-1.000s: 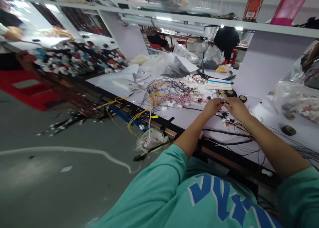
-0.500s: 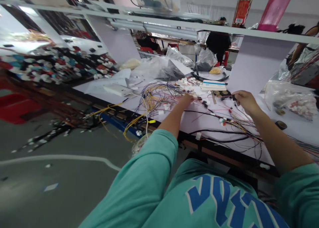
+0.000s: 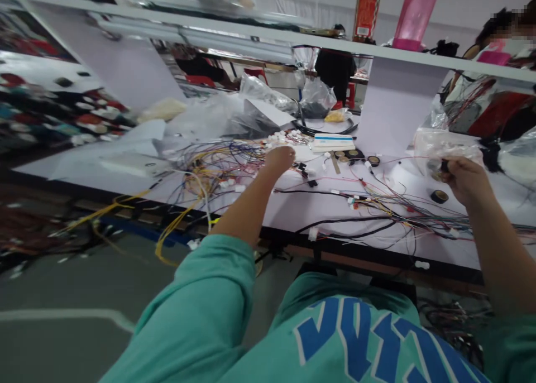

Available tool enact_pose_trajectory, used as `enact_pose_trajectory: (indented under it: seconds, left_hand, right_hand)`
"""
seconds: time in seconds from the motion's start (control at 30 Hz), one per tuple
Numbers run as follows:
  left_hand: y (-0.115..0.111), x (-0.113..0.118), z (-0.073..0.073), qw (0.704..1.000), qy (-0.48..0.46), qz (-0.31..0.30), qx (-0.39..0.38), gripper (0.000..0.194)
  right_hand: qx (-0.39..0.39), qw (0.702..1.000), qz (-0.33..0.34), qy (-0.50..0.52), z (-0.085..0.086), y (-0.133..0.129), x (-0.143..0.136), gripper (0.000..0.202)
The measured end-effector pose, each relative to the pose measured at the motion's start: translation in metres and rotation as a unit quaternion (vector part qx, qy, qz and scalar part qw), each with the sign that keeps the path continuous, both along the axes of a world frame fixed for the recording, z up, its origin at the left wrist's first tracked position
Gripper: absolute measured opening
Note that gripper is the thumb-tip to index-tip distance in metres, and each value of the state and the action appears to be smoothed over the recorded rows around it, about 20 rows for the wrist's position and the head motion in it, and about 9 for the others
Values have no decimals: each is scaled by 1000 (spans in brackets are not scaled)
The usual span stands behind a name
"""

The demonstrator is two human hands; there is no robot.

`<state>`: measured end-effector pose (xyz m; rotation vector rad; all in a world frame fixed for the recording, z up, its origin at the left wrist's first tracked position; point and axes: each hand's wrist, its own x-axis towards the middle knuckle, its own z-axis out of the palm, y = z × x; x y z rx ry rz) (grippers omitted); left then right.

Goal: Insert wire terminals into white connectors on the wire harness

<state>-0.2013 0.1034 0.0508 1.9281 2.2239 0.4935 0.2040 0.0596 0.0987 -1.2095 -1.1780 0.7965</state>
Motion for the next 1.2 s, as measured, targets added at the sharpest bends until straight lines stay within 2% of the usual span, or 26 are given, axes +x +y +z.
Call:
enact_pose_trajectory:
  seconds: [0.03, 0.07, 0.1, 0.13, 0.17, 0.23, 0.27, 0.33, 0.4, 0.5, 0.53, 0.63, 0.7, 0.77, 0.83, 0.9, 0.97, 1.0, 1.03, 1.07, 1.2]
  left_hand:
    - [-1, 19, 4, 999, -16, -26, 12, 23]
    - [-5, 42, 6, 993, -81, -83, 16, 23]
    - [-11, 66, 8, 971, -164, -172, -12, 24]
    - [-19, 90, 8, 933, -251, -252, -60, 27]
    - [-27, 113, 7, 883, -338, -303, -120, 32]
    - [-41, 152, 6, 781, -487, -330, -209, 45]
    - [-45, 165, 6, 738, -551, -324, -219, 51]
    - [-46, 177, 9, 685, -646, -290, -172, 52]
    - [-40, 175, 12, 673, -685, -250, -120, 47]
    - [-27, 162, 12, 690, -689, -204, -88, 40]
    - [-24, 157, 11, 686, -697, -190, -86, 38]
    - [-20, 150, 7, 633, -757, -130, -95, 38]
    - [-22, 149, 5, 588, -796, -92, -109, 40]
    - [-26, 150, 4, 562, -814, -74, -128, 41]
    - [-31, 152, 4, 561, -812, -74, -142, 40]
    - [-37, 154, 4, 581, -796, -87, -148, 36]
    - [-42, 157, 4, 610, -770, -112, -150, 31]
    - [-45, 160, 4, 624, -755, -130, -152, 29]
    - [-48, 162, 4, 638, -740, -150, -154, 27]
    - [-51, 165, 5, 650, -724, -171, -155, 26]
    - [-60, 169, 8, 689, -662, -246, -160, 19]
  right_hand:
    - [0, 1000, 17, -7, 0, -5, -7, 9]
    - [0, 999, 32, -14, 0, -10, -16, 10]
    - [2, 999, 37, -23, 1, -15, -24, 11]
    - [3, 998, 47, -36, 1, -19, -32, 12]
    - [7, 997, 57, -48, 1, -24, -38, 12]
    - [17, 994, 75, -75, 1, -33, -45, 11]
    - [21, 993, 80, -87, -1, -37, -44, 12]
    - [23, 991, 75, -106, -4, -44, -36, 12]
    - [21, 992, 50, -112, -8, -50, -18, 13]
    - [3, 996, -20, -90, -16, -57, 16, 12]
    - [-4, 995, -56, -79, -18, -58, 28, 10]
    - [-13, 986, -157, -64, -28, -64, 57, 7]
    - [-13, 979, -193, -71, -35, -69, 76, 8]
    - [-7, 971, -215, -101, -43, -74, 97, 11]
    - [19, 960, -215, -180, -49, -78, 116, 16]
    - [59, 920, -228, -312, -53, -78, 125, 22]
    - [93, 857, -267, -430, -53, -72, 115, 27]
    - [110, 834, -273, -466, -51, -68, 102, 27]
    - [123, 829, -257, -481, -50, -64, 82, 27]
    - [124, 834, -213, -493, -48, -60, 58, 28]
    - [103, 881, 56, -458, -47, -46, -44, 50]
